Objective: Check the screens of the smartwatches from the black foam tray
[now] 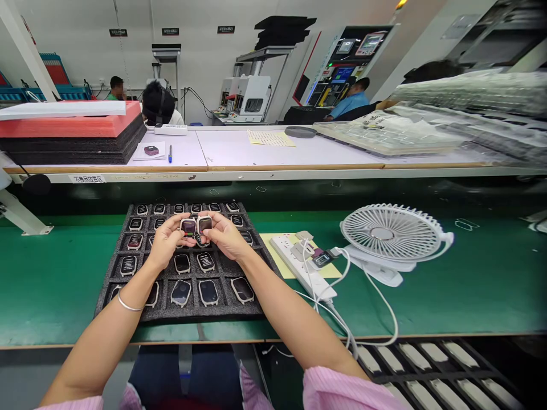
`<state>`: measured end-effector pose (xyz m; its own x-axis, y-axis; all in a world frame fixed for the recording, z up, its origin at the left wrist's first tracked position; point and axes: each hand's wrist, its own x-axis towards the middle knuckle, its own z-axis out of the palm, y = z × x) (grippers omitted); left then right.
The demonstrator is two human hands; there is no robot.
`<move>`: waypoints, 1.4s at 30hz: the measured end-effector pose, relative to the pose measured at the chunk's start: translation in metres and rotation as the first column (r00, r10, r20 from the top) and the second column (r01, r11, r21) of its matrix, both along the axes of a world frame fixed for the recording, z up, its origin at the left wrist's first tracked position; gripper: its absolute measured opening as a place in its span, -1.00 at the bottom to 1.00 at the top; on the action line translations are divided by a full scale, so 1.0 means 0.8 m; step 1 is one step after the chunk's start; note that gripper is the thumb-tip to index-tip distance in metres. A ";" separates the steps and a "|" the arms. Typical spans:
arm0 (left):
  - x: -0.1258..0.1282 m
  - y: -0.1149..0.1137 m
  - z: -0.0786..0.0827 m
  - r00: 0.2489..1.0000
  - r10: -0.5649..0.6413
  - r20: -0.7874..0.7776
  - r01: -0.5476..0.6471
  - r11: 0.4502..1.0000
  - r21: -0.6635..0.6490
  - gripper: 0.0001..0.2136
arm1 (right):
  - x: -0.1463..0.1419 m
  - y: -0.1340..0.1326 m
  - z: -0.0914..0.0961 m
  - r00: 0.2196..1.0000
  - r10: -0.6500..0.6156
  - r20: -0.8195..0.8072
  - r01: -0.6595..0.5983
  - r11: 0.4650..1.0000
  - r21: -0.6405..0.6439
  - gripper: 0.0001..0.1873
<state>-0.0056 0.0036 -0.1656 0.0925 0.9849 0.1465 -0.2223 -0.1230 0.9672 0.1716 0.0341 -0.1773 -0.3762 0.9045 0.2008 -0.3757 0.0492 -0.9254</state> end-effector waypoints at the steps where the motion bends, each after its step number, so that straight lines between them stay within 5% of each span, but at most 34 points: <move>1: 0.000 0.000 0.000 1.000 -0.003 0.010 0.003 1.000 -0.003 -0.54 | 0.000 0.000 0.000 1.000 0.003 -0.002 -0.003 1.000 -0.001 -0.54; 16: 0.001 0.007 -0.011 0.999 -0.013 0.040 0.010 0.998 0.060 -0.35 | 0.000 0.001 0.003 0.996 0.005 -0.089 -0.005 1.000 -0.003 -0.46; 42: 0.001 0.009 -0.009 0.998 0.062 -0.019 -0.059 0.989 0.134 -0.43 | 0.001 -0.001 0.001 0.999 0.036 -0.020 -0.034 0.997 0.063 -0.45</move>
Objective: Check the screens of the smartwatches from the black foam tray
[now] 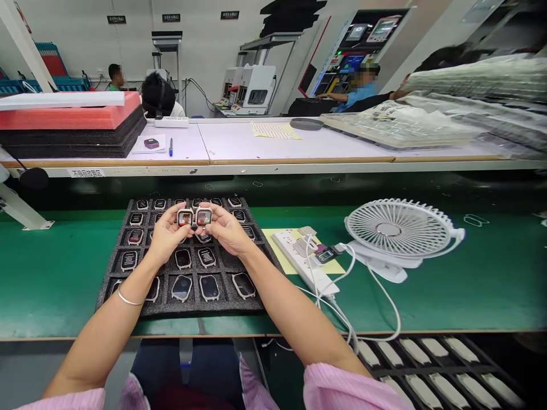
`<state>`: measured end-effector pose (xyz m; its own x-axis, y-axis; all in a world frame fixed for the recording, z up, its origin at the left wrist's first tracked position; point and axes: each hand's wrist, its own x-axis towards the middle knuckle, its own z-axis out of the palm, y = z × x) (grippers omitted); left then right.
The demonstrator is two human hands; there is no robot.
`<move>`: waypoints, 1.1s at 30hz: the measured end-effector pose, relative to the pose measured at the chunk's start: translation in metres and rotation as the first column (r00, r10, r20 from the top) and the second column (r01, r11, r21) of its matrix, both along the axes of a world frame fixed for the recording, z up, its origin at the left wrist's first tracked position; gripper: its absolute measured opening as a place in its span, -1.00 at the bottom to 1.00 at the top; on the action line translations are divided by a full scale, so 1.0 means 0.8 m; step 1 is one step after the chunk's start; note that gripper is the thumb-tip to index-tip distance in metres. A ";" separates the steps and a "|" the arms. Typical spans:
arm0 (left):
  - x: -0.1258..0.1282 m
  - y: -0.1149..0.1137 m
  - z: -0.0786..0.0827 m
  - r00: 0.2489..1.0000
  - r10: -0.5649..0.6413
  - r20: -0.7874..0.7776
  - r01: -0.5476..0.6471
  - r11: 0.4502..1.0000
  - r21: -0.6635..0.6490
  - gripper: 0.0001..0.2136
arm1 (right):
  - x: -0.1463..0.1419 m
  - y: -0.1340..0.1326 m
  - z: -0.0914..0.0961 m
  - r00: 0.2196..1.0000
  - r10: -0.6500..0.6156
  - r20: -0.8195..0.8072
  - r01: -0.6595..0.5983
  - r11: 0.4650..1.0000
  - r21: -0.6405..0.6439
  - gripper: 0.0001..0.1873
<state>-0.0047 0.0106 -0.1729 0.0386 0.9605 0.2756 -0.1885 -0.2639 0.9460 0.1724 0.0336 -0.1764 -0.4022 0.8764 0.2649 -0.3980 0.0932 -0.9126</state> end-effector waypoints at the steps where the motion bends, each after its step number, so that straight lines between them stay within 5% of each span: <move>1: 0.000 0.000 0.000 1.000 0.000 0.002 0.000 1.000 -0.002 -0.42 | 0.000 0.000 0.000 1.000 0.002 0.002 -0.002 1.000 0.002 -0.45; 33: -0.001 -0.005 0.005 1.000 -0.008 -0.006 0.008 0.999 -0.053 -0.56 | 0.001 0.000 -0.002 1.000 -0.014 -0.002 0.014 0.999 -0.051 -0.58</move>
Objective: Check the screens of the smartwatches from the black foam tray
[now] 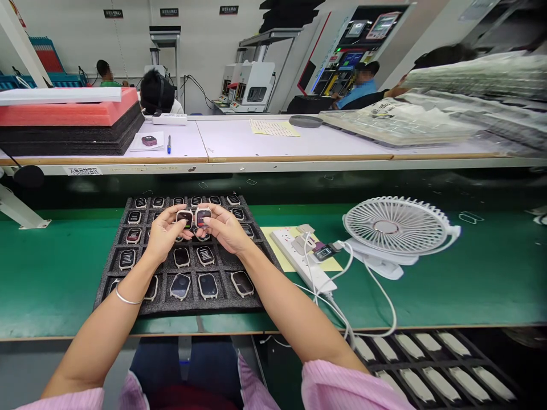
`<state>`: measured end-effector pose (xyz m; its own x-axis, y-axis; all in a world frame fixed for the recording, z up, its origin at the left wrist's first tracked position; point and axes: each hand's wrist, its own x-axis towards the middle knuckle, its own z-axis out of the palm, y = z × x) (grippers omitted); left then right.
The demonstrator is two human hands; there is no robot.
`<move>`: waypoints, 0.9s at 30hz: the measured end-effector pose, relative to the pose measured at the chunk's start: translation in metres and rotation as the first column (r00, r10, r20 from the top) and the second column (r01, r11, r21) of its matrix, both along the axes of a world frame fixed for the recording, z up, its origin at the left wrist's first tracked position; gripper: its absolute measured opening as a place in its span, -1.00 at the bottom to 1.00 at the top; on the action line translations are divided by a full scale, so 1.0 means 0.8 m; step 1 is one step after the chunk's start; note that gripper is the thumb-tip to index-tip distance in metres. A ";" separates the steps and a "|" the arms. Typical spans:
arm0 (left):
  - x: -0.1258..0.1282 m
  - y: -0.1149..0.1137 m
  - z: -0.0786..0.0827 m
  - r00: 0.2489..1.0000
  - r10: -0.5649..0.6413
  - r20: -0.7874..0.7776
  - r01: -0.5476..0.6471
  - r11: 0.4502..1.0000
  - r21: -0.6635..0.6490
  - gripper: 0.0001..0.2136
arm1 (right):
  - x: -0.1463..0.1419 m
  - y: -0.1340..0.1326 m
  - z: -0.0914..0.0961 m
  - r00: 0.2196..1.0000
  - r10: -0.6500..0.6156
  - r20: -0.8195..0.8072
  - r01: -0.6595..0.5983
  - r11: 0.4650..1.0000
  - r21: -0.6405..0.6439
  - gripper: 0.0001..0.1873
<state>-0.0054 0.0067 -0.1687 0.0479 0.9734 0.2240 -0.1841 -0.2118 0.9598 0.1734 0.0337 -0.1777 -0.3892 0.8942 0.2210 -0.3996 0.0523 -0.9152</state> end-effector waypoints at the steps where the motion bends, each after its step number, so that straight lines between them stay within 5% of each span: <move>1: 0.000 0.000 0.000 1.000 0.001 -0.005 -0.001 1.000 0.000 -0.56 | 0.000 0.000 0.000 1.000 -0.005 0.007 0.005 1.000 0.003 -0.59; 27: 0.000 0.006 -0.009 0.998 -0.046 0.040 0.045 0.998 0.037 -0.41 | -0.002 0.000 0.002 0.998 0.006 -0.057 -0.007 1.000 -0.017 -0.47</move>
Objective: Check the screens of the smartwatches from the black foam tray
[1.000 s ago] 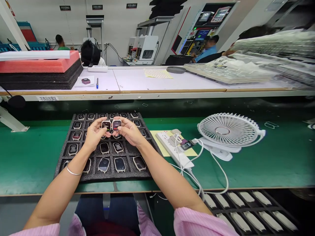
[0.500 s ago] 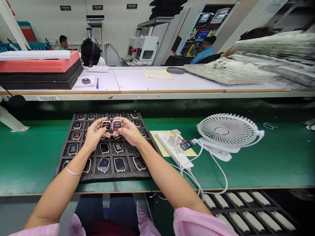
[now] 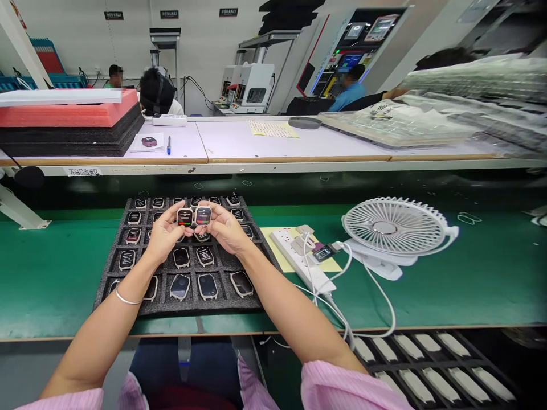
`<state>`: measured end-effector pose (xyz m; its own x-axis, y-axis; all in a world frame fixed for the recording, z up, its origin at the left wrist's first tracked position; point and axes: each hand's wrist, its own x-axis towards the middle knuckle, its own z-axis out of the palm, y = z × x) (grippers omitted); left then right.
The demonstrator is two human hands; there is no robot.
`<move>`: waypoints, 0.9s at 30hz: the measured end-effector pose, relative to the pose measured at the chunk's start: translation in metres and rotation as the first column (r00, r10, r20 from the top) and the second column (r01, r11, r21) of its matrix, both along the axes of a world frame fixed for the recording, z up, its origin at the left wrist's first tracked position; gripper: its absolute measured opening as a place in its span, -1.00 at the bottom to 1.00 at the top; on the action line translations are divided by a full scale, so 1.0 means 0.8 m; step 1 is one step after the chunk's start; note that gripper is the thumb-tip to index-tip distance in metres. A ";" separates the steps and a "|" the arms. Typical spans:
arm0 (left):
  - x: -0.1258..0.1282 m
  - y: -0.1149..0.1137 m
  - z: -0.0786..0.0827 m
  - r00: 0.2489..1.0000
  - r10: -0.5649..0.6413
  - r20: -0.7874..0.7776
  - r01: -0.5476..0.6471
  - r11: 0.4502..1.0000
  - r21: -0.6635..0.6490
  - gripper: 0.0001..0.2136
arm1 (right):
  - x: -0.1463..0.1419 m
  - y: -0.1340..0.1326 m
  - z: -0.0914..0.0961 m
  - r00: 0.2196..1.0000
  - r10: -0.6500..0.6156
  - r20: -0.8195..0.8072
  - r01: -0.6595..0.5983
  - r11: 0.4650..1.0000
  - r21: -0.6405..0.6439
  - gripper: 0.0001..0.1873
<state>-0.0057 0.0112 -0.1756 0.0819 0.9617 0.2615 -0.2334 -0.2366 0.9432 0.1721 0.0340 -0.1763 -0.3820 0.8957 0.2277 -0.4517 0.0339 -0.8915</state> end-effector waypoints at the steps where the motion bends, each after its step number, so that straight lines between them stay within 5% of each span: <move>1: 0.000 0.001 -0.001 1.000 -0.004 0.004 0.004 1.000 0.009 -0.40 | 0.000 0.000 0.000 1.000 0.003 -0.006 -0.003 1.000 0.003 -0.46; 27: 0.000 0.001 0.002 0.999 0.041 -0.019 -0.041 0.999 0.028 -0.47 | -0.003 0.001 -0.006 1.000 0.022 0.003 -0.022 0.998 0.059 -0.49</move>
<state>-0.0057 0.0117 -0.1744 0.0480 0.9568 0.2868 -0.2042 -0.2717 0.9405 0.1697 0.0351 -0.1807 -0.4025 0.8719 0.2789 -0.4507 0.0765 -0.8894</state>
